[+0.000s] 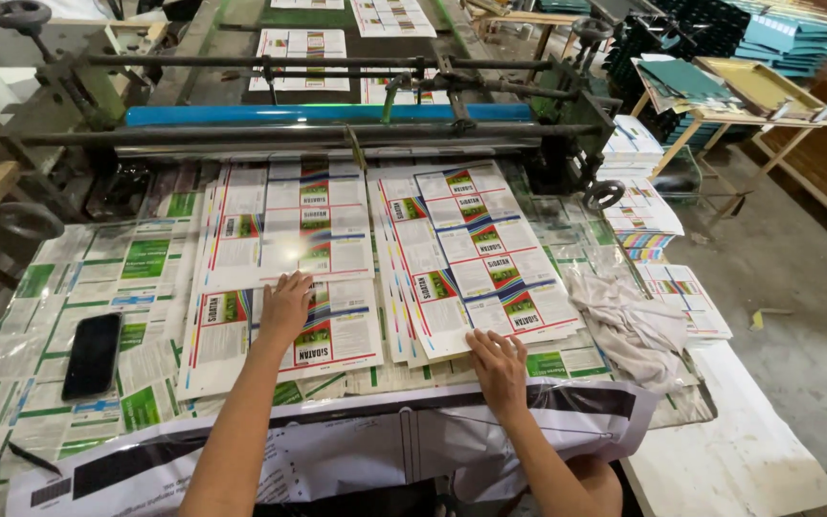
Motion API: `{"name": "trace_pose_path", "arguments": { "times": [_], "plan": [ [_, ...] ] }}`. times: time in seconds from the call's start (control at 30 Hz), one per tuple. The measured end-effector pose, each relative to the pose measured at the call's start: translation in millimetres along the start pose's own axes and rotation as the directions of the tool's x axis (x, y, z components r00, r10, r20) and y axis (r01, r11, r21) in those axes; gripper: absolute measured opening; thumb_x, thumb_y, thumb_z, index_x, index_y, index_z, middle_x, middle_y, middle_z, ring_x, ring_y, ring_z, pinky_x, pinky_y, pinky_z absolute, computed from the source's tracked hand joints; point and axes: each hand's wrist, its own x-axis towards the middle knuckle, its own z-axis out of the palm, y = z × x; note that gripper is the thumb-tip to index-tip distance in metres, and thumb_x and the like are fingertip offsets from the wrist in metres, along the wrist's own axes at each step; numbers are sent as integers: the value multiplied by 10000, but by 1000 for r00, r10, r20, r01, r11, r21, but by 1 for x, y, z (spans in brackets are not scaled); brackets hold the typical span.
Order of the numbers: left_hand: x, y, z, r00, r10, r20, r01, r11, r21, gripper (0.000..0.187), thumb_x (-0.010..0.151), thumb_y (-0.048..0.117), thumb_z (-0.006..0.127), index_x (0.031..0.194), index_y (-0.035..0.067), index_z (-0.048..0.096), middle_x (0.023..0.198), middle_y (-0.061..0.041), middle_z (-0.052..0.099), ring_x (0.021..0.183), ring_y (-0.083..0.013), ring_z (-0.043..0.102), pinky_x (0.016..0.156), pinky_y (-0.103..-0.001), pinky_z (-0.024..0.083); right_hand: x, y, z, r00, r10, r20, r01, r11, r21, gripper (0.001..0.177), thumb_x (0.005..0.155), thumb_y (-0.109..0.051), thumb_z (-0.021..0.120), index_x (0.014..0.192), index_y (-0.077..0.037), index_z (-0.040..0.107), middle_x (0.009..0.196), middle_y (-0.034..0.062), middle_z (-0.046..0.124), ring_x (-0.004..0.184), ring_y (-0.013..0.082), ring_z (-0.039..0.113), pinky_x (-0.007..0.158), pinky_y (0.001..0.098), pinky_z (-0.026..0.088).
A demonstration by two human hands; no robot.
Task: The person repeatedly picks up printed paper sheets from a table and stacks them into neat piles. They handle the sheets by hand, aligning edges and smoothing the stacks as they build them up.
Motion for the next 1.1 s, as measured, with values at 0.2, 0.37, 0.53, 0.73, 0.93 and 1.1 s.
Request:
{"name": "trace_pose_path", "arguments": {
  "times": [0.2, 0.37, 0.53, 0.73, 0.93, 1.1],
  "plan": [
    [-93, 52, -32, 999, 41, -8, -42, 996, -79, 466, 989, 385, 584, 1391, 152, 606, 1539, -117, 497, 1445, -342, 432, 1200, -611, 233, 0, 4, 3, 1000, 18, -13, -18, 999, 41, 318, 931, -191, 672, 1245, -180, 723, 1310, 41, 707, 1249, 242, 602, 1101, 448, 337],
    [-147, 61, -65, 990, 115, -85, -122, 990, -74, 640, 863, 506, 671, 1379, 135, 597, 1520, -124, 495, 1428, -336, 415, 1177, -598, 223, 25, 10, -16, 998, 35, -61, -35, 999, 12, 304, 963, -186, 670, 1261, -230, 716, 1298, -6, 722, 1213, 207, 632, 1130, 487, 332],
    [-153, 61, -67, 994, 79, -82, -86, 993, -86, 533, 905, 435, 666, 1355, 152, 631, 1506, -61, 549, 1462, -286, 430, 1228, -542, 248, 16, 13, 11, 997, -70, 18, 71, 993, -90, 394, 987, -238, 634, 1377, -291, 647, 1414, -1, 661, 1320, 234, 585, 1175, 538, 310],
    [-154, 64, -71, 992, 64, -105, -74, 993, -88, 468, 908, 400, 656, 1325, 187, 664, 1477, -25, 576, 1431, -260, 467, 1215, -523, 284, 19, 17, 39, 919, 57, 389, 13, 984, -177, 650, 971, -547, 526, 1556, -304, 379, 1653, 27, 330, 1529, 265, 282, 1150, 693, 160],
    [-153, 60, -64, 990, 59, -130, -65, 997, -42, 478, 909, 436, 648, 1324, 200, 663, 1489, -14, 580, 1436, -244, 474, 1224, -502, 300, 49, 32, 60, 909, 11, 418, 49, 990, -132, 685, 999, -618, 439, 1595, -303, 323, 1680, 29, 274, 1541, 298, 240, 1144, 750, 106],
    [-152, 58, -61, 990, 58, -125, -58, 998, 4, 525, 871, 466, 663, 1333, 216, 656, 1497, -7, 564, 1425, -217, 476, 1228, -465, 295, 78, 35, 64, 858, 50, 511, 21, 991, -132, 705, 1001, -632, 389, 1612, -300, 273, 1700, 23, 220, 1563, 294, 197, 1147, 764, 66]
  ]
}}
